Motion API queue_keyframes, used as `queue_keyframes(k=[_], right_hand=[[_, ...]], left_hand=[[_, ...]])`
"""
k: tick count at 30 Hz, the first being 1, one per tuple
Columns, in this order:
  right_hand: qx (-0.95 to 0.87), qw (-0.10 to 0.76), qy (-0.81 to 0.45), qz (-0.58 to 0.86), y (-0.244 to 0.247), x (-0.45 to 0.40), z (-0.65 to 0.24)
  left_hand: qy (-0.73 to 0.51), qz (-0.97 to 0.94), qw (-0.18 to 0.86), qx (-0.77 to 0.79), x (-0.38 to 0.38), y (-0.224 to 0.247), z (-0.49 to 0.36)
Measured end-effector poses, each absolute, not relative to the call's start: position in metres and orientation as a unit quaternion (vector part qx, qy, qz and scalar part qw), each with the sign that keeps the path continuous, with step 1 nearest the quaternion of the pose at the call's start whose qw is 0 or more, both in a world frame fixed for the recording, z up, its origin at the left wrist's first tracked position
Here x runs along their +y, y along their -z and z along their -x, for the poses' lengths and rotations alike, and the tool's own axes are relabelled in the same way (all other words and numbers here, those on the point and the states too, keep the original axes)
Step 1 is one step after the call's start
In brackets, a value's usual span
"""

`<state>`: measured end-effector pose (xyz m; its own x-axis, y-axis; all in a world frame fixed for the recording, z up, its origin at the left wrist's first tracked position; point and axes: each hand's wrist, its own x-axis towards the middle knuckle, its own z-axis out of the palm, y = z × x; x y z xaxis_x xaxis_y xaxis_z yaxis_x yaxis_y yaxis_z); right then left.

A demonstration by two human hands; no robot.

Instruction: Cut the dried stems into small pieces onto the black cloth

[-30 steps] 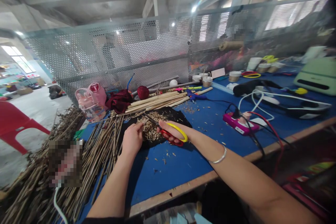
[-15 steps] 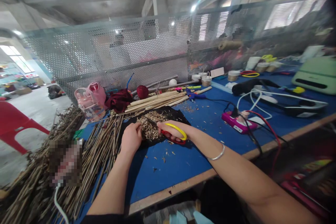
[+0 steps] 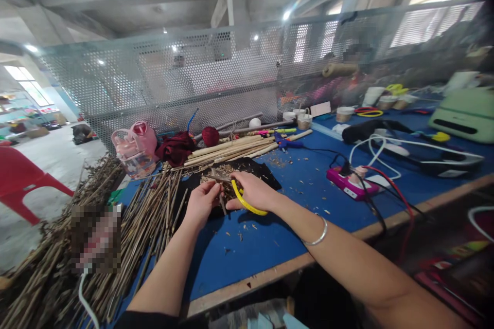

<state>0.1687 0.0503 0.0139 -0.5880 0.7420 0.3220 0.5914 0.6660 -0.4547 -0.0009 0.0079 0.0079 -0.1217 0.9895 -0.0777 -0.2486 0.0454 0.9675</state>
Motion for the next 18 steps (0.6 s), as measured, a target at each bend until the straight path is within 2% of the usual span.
queue_keyframes(k=[13, 18], right_hand=[[-0.869, 0.282, -0.091, 0.395, -0.008, 0.047, -0.158], [-0.862, 0.268, -0.084, 0.421, -0.007, 0.041, -0.154]], left_hand=[[-0.534, -0.416, 0.583, 0.45, 0.005, -0.001, -0.008], [-0.546, -0.423, 0.56, 0.457, 0.003, -0.002, -0.009]])
